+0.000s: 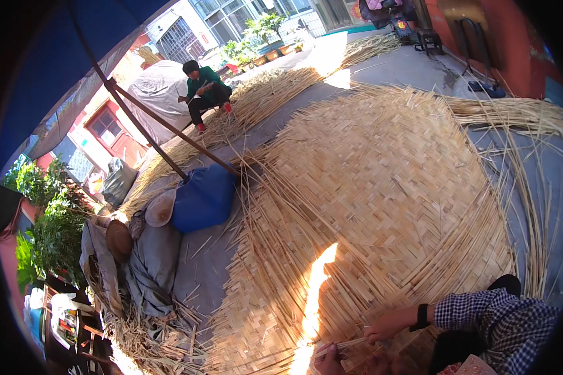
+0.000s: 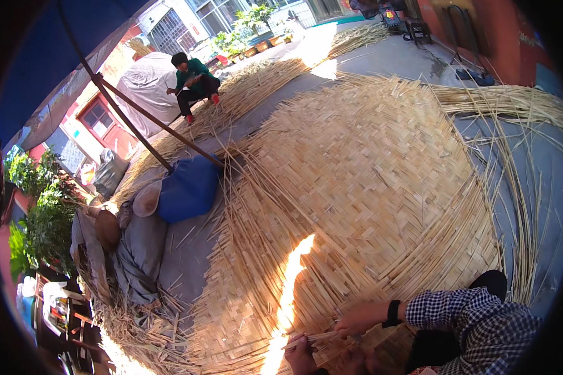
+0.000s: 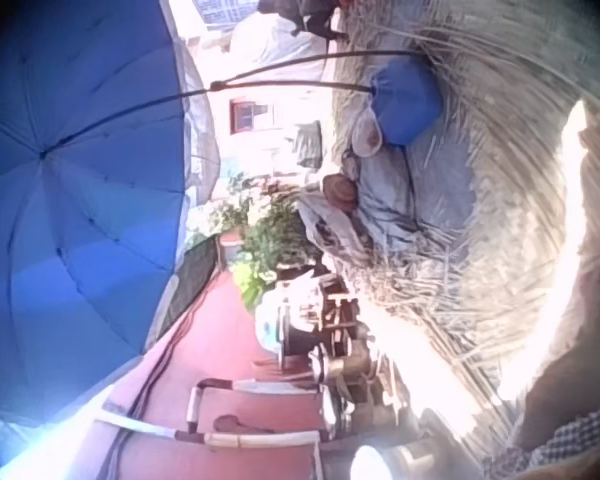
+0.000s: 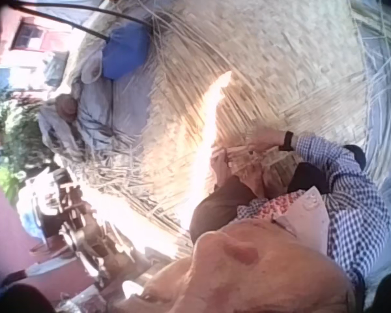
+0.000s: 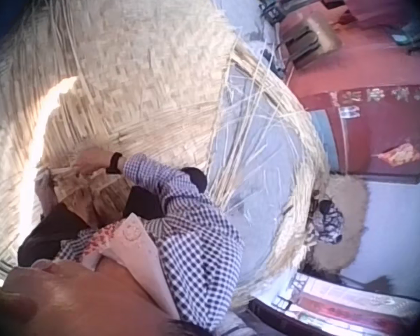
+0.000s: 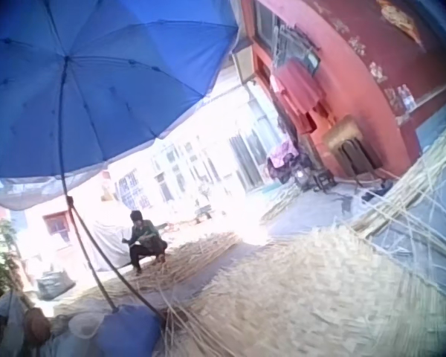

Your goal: The recorder is weaving thin bamboo strips into a large circular mat, interlacing the strips manually.

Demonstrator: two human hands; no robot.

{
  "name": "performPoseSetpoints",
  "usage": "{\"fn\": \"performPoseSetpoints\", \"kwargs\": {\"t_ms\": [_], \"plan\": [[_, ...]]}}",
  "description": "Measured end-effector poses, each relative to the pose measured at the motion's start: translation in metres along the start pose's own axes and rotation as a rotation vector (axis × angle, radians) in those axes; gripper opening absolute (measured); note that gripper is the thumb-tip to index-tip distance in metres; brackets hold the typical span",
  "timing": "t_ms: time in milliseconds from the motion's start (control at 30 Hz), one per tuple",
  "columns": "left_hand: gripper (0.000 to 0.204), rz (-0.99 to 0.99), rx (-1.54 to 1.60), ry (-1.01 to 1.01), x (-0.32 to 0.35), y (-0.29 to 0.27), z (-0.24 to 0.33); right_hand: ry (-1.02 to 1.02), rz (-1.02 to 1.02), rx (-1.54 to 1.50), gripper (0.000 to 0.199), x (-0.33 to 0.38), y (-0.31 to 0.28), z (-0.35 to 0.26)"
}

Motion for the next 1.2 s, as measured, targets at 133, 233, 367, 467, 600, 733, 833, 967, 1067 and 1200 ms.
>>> {"fn": "performPoseSetpoints", "kwargs": {"t_ms": [133, 233, 367, 467, 600, 733, 833, 967, 1067, 1200], "plan": [[0.016, 0.109, -0.022, -0.049, 0.006, -0.021, 0.001, -0.034, 0.092, -0.048, 0.019, 0.016, 0.002, -0.005], [0.026, -0.014, -0.179, 0.081, 0.016, -0.022, 0.032, -0.047, 0.147, -0.003, 0.018, 0.035, -0.002, -0.006], [0.033, 0.008, 0.157, 0.102, 0.019, -0.02, 0.058, -0.013, 0.079, -0.129, 0.018, 0.058, 0.003, -0.007], [0.025, -0.019, 0.132, 0.17, 0.015, 0.004, 0.069, -0.017, 0.197, 0.022, 0.02, 0.076, -0.005, -0.014], [0.013, 0.072, 0.044, 0.226, 0.016, 0.019, 0.068, 0.066, 0.239, 0.049, 0.024, 0.09, 0.004, -0.009], [0.007, 0.109, 0.041, 0.447, 0.029, 0.02, 0.086, 0.207, 0.08, -0.244, 0.031, 0.091, 0.032, 0.002], [0.01, 0.153, 0.126, 0.393, 0.033, 0.011, 0.085, 0.176, 0.212, 0.069, 0.03, 0.091, 0.015, -0.01], [0.009, 0.079, 0.178, 0.558, 0.043, 0.018, 0.104, 0.119, 0.407, 0.221, 0.027, 0.106, -0.017, -0.029], [0.007, 0.165, 0.104, 0.531, 0.044, 0.018, 0.103, 0.172, 0.425, 0.31, 0.024, 0.118, -0.023, -0.031], [0.01, 0.075, 0.112, 0.587, 0.053, 0.027, 0.106, 0.171, 0.474, 0.344, 0.016, 0.127, -0.018, -0.035]]}}
Point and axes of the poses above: each hand's wrist, its own x-axis away from the middle knuckle, its own y-axis out of the palm, z = x × y, the point moved 9 cm from there along -x, towards the middle knuckle, and after that the axes turned 2 degrees about x, right-handed, at the moved point
